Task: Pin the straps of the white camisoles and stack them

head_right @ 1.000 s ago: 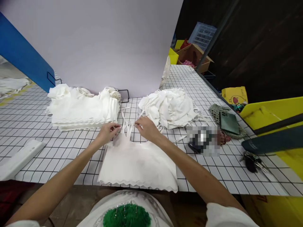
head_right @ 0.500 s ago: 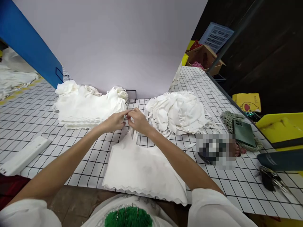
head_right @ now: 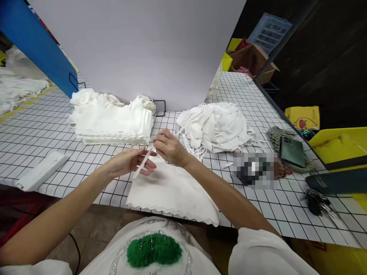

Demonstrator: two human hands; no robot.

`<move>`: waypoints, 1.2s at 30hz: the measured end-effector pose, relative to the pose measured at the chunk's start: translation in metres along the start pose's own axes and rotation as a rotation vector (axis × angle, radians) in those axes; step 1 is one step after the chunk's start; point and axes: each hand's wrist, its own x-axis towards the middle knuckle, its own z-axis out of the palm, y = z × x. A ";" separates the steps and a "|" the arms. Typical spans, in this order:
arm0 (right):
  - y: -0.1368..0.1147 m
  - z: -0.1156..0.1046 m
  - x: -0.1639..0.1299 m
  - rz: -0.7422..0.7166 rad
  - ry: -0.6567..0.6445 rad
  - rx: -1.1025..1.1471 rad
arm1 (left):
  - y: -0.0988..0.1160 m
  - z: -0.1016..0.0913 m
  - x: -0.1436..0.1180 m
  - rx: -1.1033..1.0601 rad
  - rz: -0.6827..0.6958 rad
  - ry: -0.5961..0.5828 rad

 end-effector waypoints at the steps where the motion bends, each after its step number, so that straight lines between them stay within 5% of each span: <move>1: -0.003 0.001 -0.001 -0.035 0.015 -0.006 | -0.007 0.004 0.002 -0.133 -0.029 -0.027; 6: -0.010 0.002 0.000 -0.092 0.086 -0.017 | -0.032 0.018 0.010 -0.412 0.108 0.031; 12: -0.003 0.000 -0.005 -0.016 0.140 0.048 | -0.049 0.022 -0.016 -0.228 0.151 0.267; 18: 0.007 0.004 -0.020 0.123 0.185 0.135 | -0.061 0.018 -0.035 -0.114 0.146 0.326; 22: 0.003 -0.003 -0.028 0.276 0.040 0.222 | -0.058 0.018 -0.038 -0.002 0.206 0.401; 28: -0.034 -0.008 -0.011 0.584 -0.385 0.745 | -0.039 0.025 -0.029 0.122 0.257 0.274; 36: -0.035 -0.012 -0.012 0.848 -0.203 0.903 | -0.032 0.023 -0.018 0.102 0.232 0.305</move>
